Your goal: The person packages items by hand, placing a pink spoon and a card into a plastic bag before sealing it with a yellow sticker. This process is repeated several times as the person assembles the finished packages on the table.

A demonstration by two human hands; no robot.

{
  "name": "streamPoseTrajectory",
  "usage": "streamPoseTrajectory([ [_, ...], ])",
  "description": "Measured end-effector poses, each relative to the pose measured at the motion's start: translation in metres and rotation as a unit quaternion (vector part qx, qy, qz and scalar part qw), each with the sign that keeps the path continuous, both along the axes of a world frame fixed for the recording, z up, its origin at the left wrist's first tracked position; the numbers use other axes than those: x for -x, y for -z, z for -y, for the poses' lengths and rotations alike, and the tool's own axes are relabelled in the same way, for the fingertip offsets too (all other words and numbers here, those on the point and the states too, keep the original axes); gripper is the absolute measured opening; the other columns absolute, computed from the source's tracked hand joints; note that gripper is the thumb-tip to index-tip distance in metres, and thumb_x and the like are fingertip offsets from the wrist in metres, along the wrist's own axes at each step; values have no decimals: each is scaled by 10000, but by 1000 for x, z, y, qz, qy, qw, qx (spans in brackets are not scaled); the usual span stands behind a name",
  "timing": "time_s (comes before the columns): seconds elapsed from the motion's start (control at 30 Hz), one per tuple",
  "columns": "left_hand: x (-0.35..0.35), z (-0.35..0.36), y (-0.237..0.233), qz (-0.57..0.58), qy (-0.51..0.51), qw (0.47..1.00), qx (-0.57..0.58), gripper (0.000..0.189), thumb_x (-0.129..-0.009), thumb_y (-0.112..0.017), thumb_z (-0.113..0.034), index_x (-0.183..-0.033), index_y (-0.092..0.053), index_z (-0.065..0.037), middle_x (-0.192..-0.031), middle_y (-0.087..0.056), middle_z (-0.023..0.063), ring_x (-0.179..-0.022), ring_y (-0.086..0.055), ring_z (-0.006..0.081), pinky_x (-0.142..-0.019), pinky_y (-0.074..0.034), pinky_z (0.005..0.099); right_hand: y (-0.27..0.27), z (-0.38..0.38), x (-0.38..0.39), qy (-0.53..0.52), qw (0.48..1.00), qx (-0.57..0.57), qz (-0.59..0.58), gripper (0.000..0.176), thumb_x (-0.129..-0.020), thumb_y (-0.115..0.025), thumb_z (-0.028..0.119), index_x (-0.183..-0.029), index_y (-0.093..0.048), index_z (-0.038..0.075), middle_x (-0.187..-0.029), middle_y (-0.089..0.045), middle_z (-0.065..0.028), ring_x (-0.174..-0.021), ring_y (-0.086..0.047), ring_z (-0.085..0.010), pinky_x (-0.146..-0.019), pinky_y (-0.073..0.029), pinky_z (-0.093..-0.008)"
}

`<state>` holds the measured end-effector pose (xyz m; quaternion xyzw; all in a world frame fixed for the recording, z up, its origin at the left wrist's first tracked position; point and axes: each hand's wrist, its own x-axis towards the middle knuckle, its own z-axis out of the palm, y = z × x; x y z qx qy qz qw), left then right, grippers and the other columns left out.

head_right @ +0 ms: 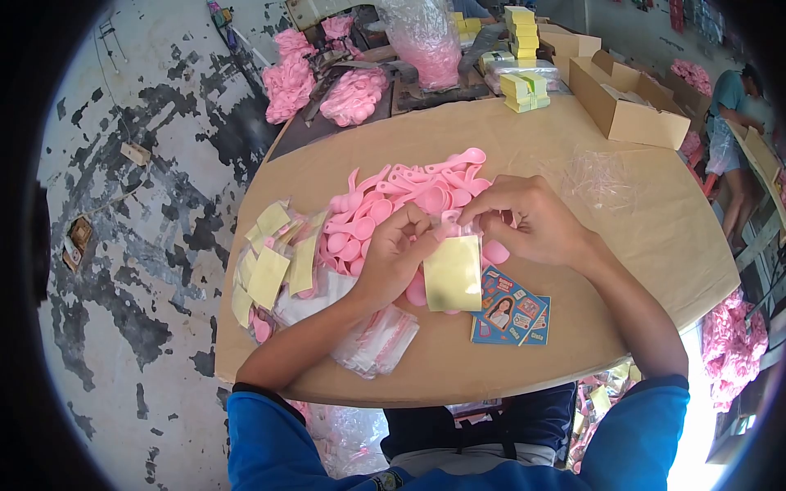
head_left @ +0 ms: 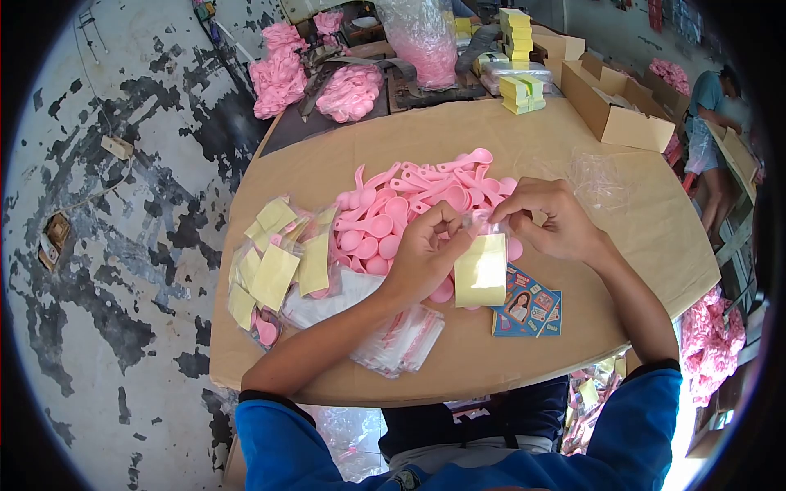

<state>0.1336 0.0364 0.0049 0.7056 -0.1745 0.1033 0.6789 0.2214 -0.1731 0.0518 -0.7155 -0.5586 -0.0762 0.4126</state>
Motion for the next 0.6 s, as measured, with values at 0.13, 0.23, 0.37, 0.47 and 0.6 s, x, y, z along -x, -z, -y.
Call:
streamPoseTrajectory([
  [0.13, 2, 6, -2, -21, 18, 998, 61, 242, -902, -633, -54, -826, -406, -82, -825, -447, -33, -775, -548, 32, -647, -499, 208, 1, -1, -2, 9, 999, -22, 27, 317, -673, -537, -85, -889, -720, 57, -719, -649, -55, -677, -593, -175, -609, -471, -299],
  [0.23, 2, 7, -3, -13, 9, 998, 64, 232, -904, -633, -48, -817, -421, -86, -795, -481, -32, -761, -539, 25, -651, -478, 197, 1, 0, -1, 19, 1000, -3, -19, 292, -671, -527, -87, -858, -710, 41, -746, -649, -61, -701, -594, -180, -631, -469, -289],
  [0.37, 0, 4, 0, -10, 30, 998, 47, 257, -886, -652, -44, -845, -400, -74, -823, -480, -19, -787, -612, 63, -602, -516, 216, 9, 3, -12, 21, 998, -44, -45, 279, -738, -544, -46, -989, -641, 27, -794, -650, -74, -764, -612, -178, -650, -477, -288],
  [0.47, 9, 11, 0, -56, 62, 995, 44, 285, -860, -681, -37, -867, -398, -70, -840, -524, 3, -818, -640, 92, -620, -534, 226, 0, -1, -2, 8, 988, -42, -149, 247, -827, -599, 51, -1072, -578, 18, -822, -654, -83, -747, -620, -193, -654, -505, -313],
  [0.6, 6, 13, 4, 2, 73, 997, 36, 334, -809, -719, -13, -935, -414, -59, -875, -591, 37, -848, -659, 122, -689, -553, 249, -16, -1, 16, -7, 985, 135, -105, 290, -870, -688, 184, -1095, -592, 29, -901, -674, -71, -735, -629, -144, -662, -512, -305],
])
